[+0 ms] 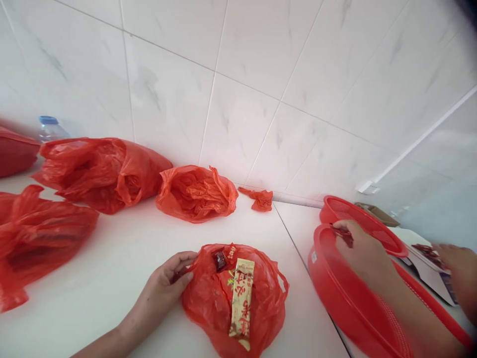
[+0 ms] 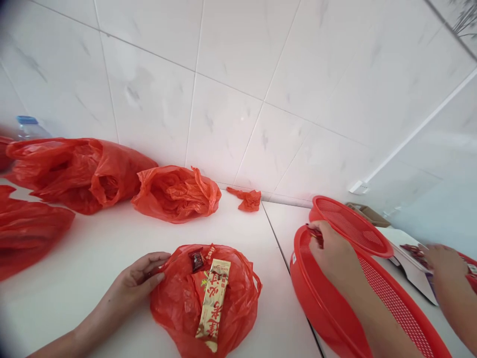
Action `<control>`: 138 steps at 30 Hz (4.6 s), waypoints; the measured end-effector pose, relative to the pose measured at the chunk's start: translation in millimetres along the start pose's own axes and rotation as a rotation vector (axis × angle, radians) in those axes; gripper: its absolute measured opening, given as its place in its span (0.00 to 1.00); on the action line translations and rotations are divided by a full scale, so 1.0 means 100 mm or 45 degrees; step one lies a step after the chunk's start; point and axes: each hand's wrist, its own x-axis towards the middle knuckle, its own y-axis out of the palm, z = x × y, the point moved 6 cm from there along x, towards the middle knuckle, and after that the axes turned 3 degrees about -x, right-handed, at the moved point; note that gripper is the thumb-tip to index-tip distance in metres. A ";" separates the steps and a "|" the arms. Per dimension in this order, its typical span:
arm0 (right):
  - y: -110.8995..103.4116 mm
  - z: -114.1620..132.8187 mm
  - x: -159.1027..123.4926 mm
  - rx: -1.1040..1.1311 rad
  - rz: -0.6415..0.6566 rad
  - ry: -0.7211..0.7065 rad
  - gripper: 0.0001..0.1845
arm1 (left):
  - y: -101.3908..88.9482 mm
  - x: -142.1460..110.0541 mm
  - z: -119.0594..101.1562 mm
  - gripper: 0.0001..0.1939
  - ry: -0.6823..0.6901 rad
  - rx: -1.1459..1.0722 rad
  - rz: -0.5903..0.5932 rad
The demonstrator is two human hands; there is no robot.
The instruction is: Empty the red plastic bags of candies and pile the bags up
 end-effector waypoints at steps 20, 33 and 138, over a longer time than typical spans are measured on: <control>0.98 0.64 -1.02 0.206 0.132 -0.050 0.27 | 0.04 -0.08 -0.13 0.15 0.064 -0.002 0.044; 0.56 0.58 -0.41 1.664 0.071 0.349 0.14 | 0.23 0.24 -1.11 0.19 0.268 -0.122 -0.119; 1.43 0.79 -0.74 2.184 0.788 0.287 0.51 | 0.64 0.13 -0.36 0.16 -0.243 -0.520 0.128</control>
